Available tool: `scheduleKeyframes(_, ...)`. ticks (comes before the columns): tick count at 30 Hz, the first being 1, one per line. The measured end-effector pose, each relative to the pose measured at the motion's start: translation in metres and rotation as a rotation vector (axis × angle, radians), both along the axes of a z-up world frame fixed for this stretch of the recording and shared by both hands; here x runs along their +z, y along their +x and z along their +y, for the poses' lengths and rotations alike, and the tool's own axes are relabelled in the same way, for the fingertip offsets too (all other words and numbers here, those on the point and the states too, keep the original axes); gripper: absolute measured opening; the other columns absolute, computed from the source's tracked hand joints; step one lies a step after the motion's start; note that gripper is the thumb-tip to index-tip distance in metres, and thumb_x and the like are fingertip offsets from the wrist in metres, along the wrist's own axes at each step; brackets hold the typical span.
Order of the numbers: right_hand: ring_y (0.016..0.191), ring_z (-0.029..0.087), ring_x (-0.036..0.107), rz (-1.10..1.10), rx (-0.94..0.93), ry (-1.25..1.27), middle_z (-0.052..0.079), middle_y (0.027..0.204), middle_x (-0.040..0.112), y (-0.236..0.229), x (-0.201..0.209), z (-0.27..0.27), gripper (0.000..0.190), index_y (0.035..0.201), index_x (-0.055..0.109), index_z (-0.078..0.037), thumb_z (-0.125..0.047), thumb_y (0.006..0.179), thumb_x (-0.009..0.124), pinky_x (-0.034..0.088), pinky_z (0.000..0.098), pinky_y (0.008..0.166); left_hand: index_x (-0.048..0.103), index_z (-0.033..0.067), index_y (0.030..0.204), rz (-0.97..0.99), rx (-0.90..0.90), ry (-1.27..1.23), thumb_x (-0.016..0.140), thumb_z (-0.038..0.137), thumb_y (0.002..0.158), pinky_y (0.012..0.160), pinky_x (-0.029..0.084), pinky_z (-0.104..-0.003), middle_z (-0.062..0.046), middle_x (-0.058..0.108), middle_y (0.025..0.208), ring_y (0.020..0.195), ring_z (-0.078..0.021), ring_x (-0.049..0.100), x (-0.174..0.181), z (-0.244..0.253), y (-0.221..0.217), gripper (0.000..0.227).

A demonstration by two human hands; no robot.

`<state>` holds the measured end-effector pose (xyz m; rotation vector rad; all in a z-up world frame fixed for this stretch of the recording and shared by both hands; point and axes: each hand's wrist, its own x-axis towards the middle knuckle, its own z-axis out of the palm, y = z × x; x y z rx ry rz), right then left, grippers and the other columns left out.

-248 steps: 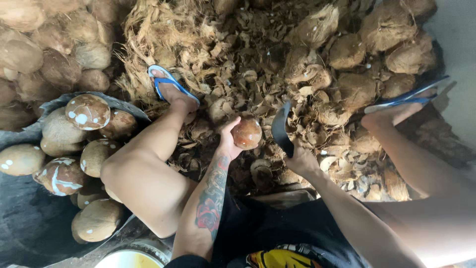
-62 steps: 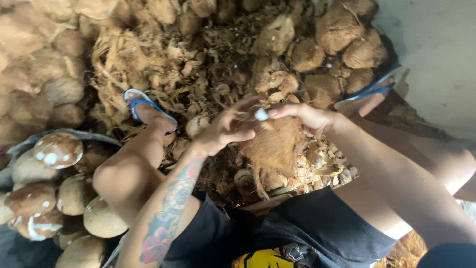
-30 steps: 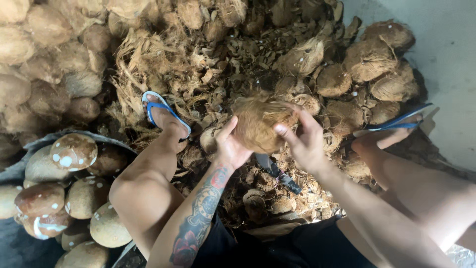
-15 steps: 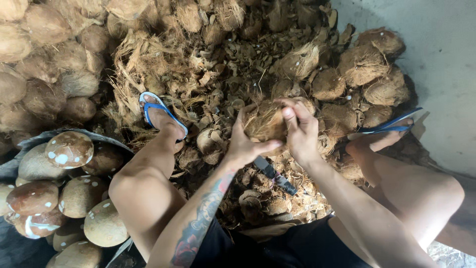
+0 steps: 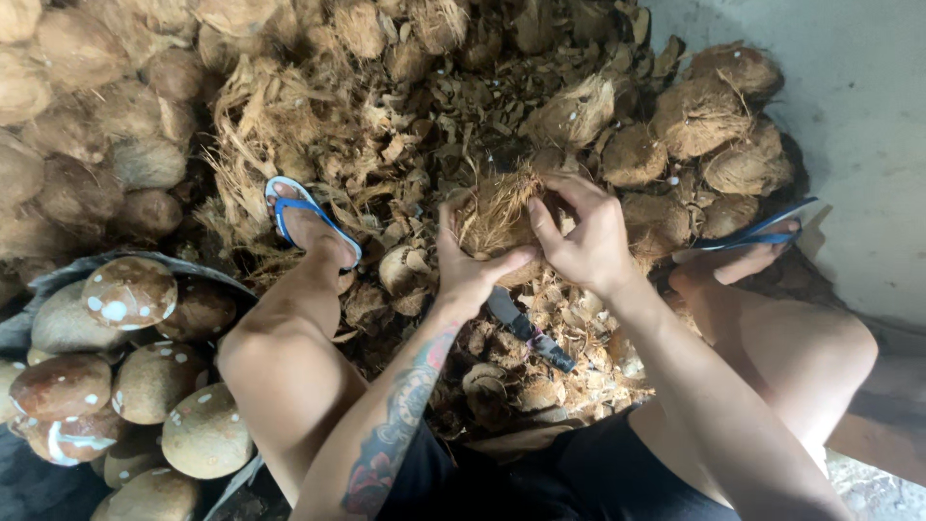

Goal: The person uses a curved blade to shave the outer husk off a coconut and then uses their hands to pull away the remaining fibers before placing it in a bucket and draining the liquid into another container.

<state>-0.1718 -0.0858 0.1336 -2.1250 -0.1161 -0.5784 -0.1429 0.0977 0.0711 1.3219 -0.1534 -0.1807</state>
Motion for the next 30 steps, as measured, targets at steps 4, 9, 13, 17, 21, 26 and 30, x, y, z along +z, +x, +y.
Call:
scheduleKeyframes(4, 0.106, 0.046, 0.075, 0.083, 0.076, -0.031, 0.026, 0.111, 0.077, -0.011, 0.025, -0.005, 0.029, 0.115, 0.077, 0.007, -0.011, 0.093, 0.081, 0.060, 0.0558, 0.092, 0.008, -0.0025, 0.166, 0.080, -0.093, -0.020, 0.104, 0.007, 0.060, 0.126, 0.038, -0.058, -0.037, 0.039, 0.156, 0.112, -0.0333, 0.068, 0.031, -0.002, -0.002, 0.143)
scheduleKeyframes(9, 0.094, 0.048, 0.076, 0.020, 0.047, -0.026, 0.027, 0.096, 0.078, -0.018, 0.019, -0.003, 0.025, 0.109, 0.079, 0.007, -0.010, 0.090, 0.080, 0.063, 0.0536, 0.087, 0.032, -0.0065, 0.153, -0.100, -0.154, -0.076, 0.108, 0.023, 0.054, 0.124, 0.034, -0.068, -0.029, 0.052, 0.146, 0.139, -0.0472, 0.052, 0.012, 0.004, -0.004, 0.128)
scheduleKeyframes(13, 0.091, 0.044, 0.077, -0.032, -0.080, -0.038, 0.024, 0.091, 0.077, -0.016, -0.018, -0.001, 0.027, 0.104, 0.080, 0.006, -0.005, 0.079, 0.081, 0.062, 0.0486, 0.079, 0.039, 0.0010, 0.152, -0.214, -0.118, 0.026, 0.108, 0.035, 0.051, 0.124, 0.037, -0.058, -0.024, 0.053, 0.146, 0.139, -0.0376, 0.054, -0.008, 0.008, -0.002, 0.127)
scheduleKeyframes(17, 0.079, 0.028, 0.073, 0.121, -0.087, 0.153, 0.017, 0.082, 0.075, -0.013, 0.004, 0.000, 0.024, 0.104, 0.082, -0.003, -0.002, 0.081, 0.076, 0.060, 0.0401, 0.070, 0.042, 0.0044, 0.148, -0.192, -0.091, -0.009, 0.109, 0.028, 0.052, 0.120, 0.040, -0.058, -0.021, 0.055, 0.140, 0.135, -0.0363, 0.055, -0.001, 0.006, -0.003, 0.119)
scheduleKeyframes(21, 0.095, 0.050, 0.075, 0.060, 0.105, 0.117, 0.031, 0.098, 0.076, -0.011, 0.036, 0.003, 0.024, 0.113, 0.077, 0.008, -0.004, 0.092, 0.080, 0.060, 0.0565, 0.084, 0.041, 0.0048, 0.144, -0.129, -0.096, -0.114, 0.106, 0.016, 0.058, 0.115, 0.047, -0.055, -0.019, 0.057, 0.135, 0.132, -0.0345, 0.057, -0.001, 0.006, 0.000, 0.109)
scheduleKeyframes(26, 0.101, 0.043, 0.077, -0.088, 0.063, 0.108, 0.021, 0.102, 0.080, -0.004, 0.001, 0.010, 0.011, 0.106, 0.081, 0.001, -0.007, 0.098, 0.080, 0.059, 0.0521, 0.091, 0.044, 0.0052, 0.143, -0.189, -0.090, -0.081, 0.108, 0.017, 0.056, 0.111, 0.050, -0.053, -0.019, 0.060, 0.133, 0.127, -0.0334, 0.060, -0.004, 0.007, 0.002, 0.109)
scheduleKeyframes(30, 0.092, 0.035, 0.076, -0.175, -0.059, 0.280, 0.018, 0.095, 0.079, -0.001, -0.042, 0.009, 0.011, 0.103, 0.081, -0.002, -0.005, 0.106, 0.071, 0.058, 0.0482, 0.089, 0.042, 0.0039, 0.144, -0.234, -0.057, -0.042, 0.110, 0.023, 0.052, 0.110, 0.050, -0.058, -0.021, 0.060, 0.133, 0.126, -0.0346, 0.060, 0.002, 0.005, -0.001, 0.116)
